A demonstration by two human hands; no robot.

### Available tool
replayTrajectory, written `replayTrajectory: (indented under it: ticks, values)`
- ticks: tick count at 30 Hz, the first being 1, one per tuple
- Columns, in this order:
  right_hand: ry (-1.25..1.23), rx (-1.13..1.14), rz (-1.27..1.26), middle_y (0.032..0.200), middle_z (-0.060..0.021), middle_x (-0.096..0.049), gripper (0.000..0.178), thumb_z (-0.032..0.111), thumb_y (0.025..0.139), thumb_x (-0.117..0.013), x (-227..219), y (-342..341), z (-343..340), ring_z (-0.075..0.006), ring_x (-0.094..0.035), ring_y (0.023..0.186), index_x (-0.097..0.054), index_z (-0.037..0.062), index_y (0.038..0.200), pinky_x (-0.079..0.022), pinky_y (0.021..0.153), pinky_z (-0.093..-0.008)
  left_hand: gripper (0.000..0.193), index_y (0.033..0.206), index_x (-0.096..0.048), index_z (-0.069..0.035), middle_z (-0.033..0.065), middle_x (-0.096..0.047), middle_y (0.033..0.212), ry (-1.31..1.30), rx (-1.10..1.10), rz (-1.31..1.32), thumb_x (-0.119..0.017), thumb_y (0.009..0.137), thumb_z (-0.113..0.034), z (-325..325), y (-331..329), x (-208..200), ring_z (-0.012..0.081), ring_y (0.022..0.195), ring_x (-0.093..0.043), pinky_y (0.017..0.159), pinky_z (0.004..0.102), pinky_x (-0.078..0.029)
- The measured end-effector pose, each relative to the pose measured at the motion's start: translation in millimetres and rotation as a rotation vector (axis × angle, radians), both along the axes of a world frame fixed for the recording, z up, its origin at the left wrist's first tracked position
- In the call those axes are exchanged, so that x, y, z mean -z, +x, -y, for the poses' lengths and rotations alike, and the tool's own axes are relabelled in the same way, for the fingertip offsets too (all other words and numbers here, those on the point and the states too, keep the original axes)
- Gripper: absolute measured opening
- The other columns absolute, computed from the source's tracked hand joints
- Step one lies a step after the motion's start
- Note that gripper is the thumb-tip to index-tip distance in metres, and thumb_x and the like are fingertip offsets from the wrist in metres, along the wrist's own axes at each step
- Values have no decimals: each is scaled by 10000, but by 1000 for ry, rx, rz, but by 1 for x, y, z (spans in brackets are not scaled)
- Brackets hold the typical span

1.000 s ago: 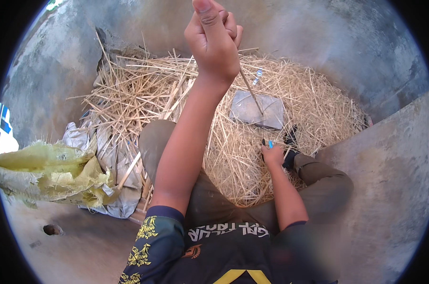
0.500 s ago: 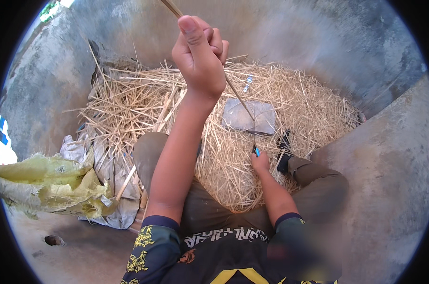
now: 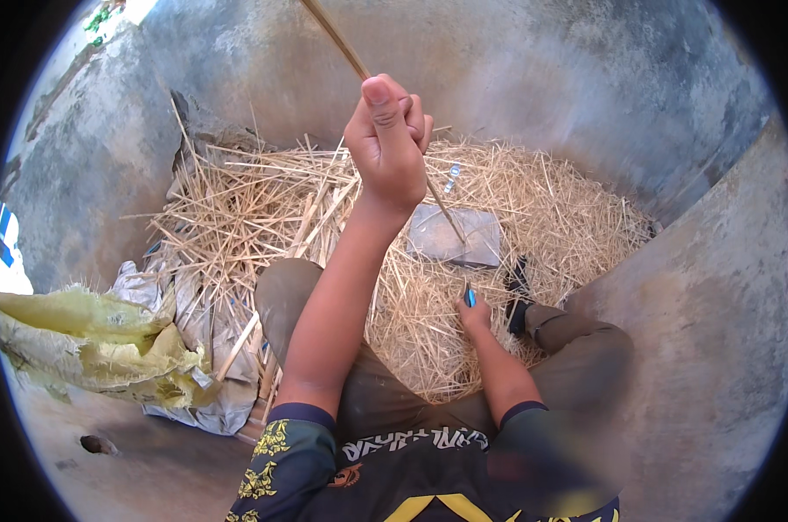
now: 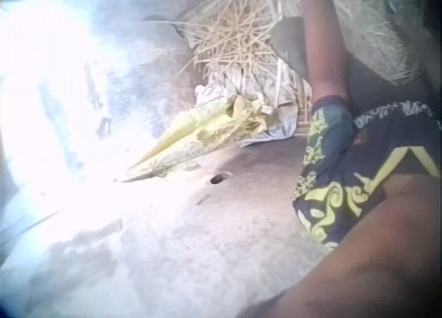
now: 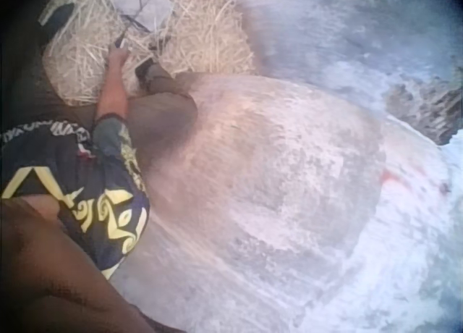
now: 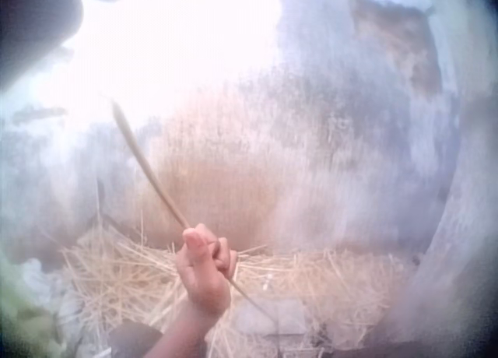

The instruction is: The person sits on the floor and uses a knife to split long bamboo sticks into thin strips. They hold the bamboo vertically and strike it with the knife to separate the fibers, then gather the resulting strips into a pile.

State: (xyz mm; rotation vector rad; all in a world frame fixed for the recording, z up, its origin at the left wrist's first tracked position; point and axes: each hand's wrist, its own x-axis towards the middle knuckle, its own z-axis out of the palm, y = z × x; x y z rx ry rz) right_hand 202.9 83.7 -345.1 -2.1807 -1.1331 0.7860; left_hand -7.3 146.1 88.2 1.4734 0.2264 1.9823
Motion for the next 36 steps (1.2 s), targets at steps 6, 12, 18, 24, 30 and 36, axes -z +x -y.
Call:
replayTrajectory:
  ticks: [6,12,18,24,30,36]
  values:
    - [138,54,158,817,-245,-701,539,518,864,-691,-99,-20,-21,-445,-684,791,-713,-20,828,-532,707,-499,532,735,-291,-140,-61,-225,625,-3,-33,31,-326,1056,-562,-7,-5,-1,44,502,-185,427,228,-171]
    - [-23,-149,209,729,-264,-684,575,473,893,-687,-112,22,-23,-421,-690,685,-683,-89,768,-547,684,-492,531,730,-294,-136,-59,-241,616,-43,-49,112,-346,1056,-553,-13,-9,-6,35,481,-199,405,227,-168]
    - [162,-123,-314,617,-117,-634,472,402,937,-668,-165,-9,-15,-264,-624,469,-630,-51,808,-531,504,-411,541,699,-317,-117,-61,-238,595,97,-31,70,-361,1067,-511,3,1,-2,28,466,-204,410,232,-170]
    - [626,-201,137,578,-101,-575,373,322,1003,-601,-216,-36,-7,-248,-575,479,-587,-14,843,-459,493,-361,556,697,-343,-96,-67,-241,564,166,-4,-8,-332,1071,-507,-7,8,6,25,465,-198,417,225,-171]
    - [1056,-191,293,674,-129,-613,235,194,959,-674,-236,-52,6,-302,-607,539,-607,10,1089,-465,510,-385,577,696,-335,-113,-63,-243,558,74,-70,39,-322,1053,-567,-17,-8,9,28,454,-180,413,220,-171]
    - [575,-273,407,799,-203,-677,255,234,985,-593,-139,-44,10,-381,-679,663,-596,27,1134,-517,587,-477,577,694,-326,-114,-68,-240,546,95,-59,16,-333,1050,-568,-15,-1,6,24,453,-180,407,220,-167]
